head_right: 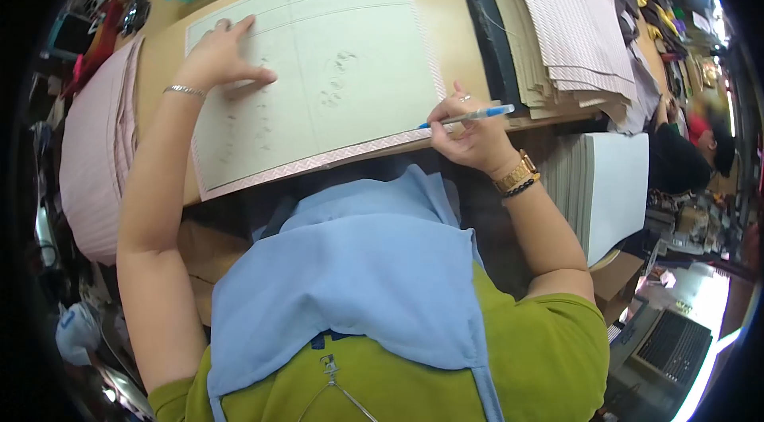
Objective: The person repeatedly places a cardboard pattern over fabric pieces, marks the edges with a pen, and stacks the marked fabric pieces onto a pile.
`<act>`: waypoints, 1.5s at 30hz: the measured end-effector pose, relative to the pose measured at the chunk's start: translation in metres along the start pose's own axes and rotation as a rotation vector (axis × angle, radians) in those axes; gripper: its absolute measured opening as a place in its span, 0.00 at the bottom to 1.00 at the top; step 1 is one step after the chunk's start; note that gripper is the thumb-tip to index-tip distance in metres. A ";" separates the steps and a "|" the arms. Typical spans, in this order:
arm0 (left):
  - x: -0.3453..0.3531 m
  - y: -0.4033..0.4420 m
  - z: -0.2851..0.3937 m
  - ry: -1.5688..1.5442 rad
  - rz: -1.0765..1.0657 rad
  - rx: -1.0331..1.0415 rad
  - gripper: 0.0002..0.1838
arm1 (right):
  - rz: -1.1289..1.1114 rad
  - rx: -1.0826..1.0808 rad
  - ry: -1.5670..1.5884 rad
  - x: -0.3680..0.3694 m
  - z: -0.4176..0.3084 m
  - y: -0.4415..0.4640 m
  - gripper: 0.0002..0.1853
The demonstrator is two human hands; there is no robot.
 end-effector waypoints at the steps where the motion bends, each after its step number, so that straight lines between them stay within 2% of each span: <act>1: 0.002 0.001 -0.001 0.014 0.005 0.000 0.66 | -0.002 0.004 0.004 0.002 0.001 -0.005 0.03; 8: 0.002 0.000 -0.001 0.002 -0.016 -0.037 0.68 | -0.004 -0.049 0.071 0.021 -0.001 -0.005 0.03; 14: 0.007 0.004 -0.007 0.062 -0.023 -0.021 0.69 | 0.021 0.067 0.043 -0.004 0.026 -0.009 0.03; 17: 0.007 0.004 -0.006 0.052 -0.039 -0.030 0.69 | 0.031 -0.047 0.065 0.008 0.008 -0.010 0.03; 20: 0.006 0.001 -0.006 0.018 -0.037 -0.038 0.68 | 0.004 -0.056 0.058 0.020 -0.011 -0.009 0.03; 23: 0.009 -0.008 -0.003 0.002 0.001 -0.047 0.64 | -0.010 -0.050 0.073 0.013 0.009 -0.002 0.03; 26: 0.003 -0.029 0.010 -0.052 0.088 -0.059 0.58 | 0.063 0.043 0.128 -0.008 0.034 -0.002 0.02; 27: 0.003 -0.039 0.010 -0.066 0.151 -0.062 0.55 | 0.025 0.303 0.419 -0.003 0.056 -0.005 0.06; 30: 0.015 -0.077 -0.008 -0.171 0.393 -0.154 0.48 | 0.183 0.332 0.408 -0.007 0.055 0.005 0.09; 31: 0.024 -0.090 -0.018 -0.201 0.449 -0.192 0.45 | 0.142 0.338 0.199 -0.007 0.050 0.006 0.12; 34: 0.039 -0.118 -0.033 -0.278 0.546 -0.243 0.40 | 0.258 0.124 -0.132 0.012 0.041 0.015 0.16; 35: 0.038 -0.120 -0.031 -0.291 0.556 -0.229 0.39 | 0.246 0.167 -0.141 0.020 0.044 0.016 0.19; 40: 0.040 -0.127 -0.031 -0.389 0.629 -0.198 0.35 | 0.229 0.213 -0.182 0.026 0.037 0.026 0.17; 43: 0.045 -0.130 -0.055 -1.198 0.943 -0.163 0.31 | 0.222 0.207 -0.168 0.027 0.037 0.027 0.16; 45: 0.049 -0.139 -0.066 -1.621 1.063 -0.231 0.28 | 0.215 0.208 -0.143 0.028 0.036 0.029 0.15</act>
Point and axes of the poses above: each hand's wrist, its own y-axis towards the middle knuckle, its own x-axis out of the palm, z = x × y, the point moved 9 cm from there along y, towards the middle knuckle, and after that the axes turned 15 degrees about x, right-handed, at the moved point
